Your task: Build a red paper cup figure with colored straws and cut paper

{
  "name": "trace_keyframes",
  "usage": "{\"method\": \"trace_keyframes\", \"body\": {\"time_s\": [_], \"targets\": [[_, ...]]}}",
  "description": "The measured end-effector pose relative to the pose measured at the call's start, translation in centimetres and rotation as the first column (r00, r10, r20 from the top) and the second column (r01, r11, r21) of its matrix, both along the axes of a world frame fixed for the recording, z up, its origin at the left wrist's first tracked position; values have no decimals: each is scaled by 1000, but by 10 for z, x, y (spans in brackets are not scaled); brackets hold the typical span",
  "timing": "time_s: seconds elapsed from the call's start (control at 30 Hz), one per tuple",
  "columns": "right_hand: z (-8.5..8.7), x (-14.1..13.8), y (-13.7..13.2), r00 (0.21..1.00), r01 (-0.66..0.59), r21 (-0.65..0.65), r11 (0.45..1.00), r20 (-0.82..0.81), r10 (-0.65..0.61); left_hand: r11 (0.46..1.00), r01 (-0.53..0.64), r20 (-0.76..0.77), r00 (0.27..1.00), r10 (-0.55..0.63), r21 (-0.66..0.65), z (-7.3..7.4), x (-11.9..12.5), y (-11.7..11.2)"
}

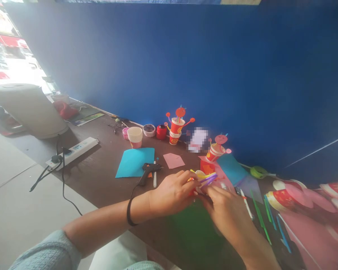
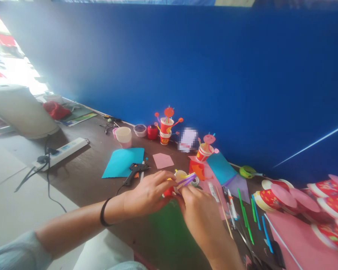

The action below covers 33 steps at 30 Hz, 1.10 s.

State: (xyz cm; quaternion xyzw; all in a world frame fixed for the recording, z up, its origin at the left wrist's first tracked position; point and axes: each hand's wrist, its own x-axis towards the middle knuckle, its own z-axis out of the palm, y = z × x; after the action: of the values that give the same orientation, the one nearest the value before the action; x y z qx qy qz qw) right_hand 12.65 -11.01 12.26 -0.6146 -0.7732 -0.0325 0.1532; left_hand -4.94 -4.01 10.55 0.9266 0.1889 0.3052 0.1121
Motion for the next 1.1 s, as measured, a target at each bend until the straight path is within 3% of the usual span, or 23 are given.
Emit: {"method": "trace_keyframes", "body": {"time_s": [0.17,0.3,0.47,0.77,0.87,1.1], "targets": [[1,-6,3,999,24,-31,999,40,-23,999,-16,-82,997,13,-35,-3,10,1],[3,-8,1,999,32,-51,998,27,-30,997,17,-12,1000,-18,-77,-4,15,4],[6,-4,-1,995,24,-61,998,-96,-30,993,20,65,998,-13,-116,-10,16,7],[9,2,-1,963,2,-94,996,-268,-27,984,21,89,996,-5,-178,-5,23,8],[7,3,0,920,5,-90,996,-390,-40,964,-6,119,992,39,-267,-6,24,8],[-3,2,7,735,84,-43,996,-672,-91,880,-131,97,976,195,-456,1,27,9]]}}
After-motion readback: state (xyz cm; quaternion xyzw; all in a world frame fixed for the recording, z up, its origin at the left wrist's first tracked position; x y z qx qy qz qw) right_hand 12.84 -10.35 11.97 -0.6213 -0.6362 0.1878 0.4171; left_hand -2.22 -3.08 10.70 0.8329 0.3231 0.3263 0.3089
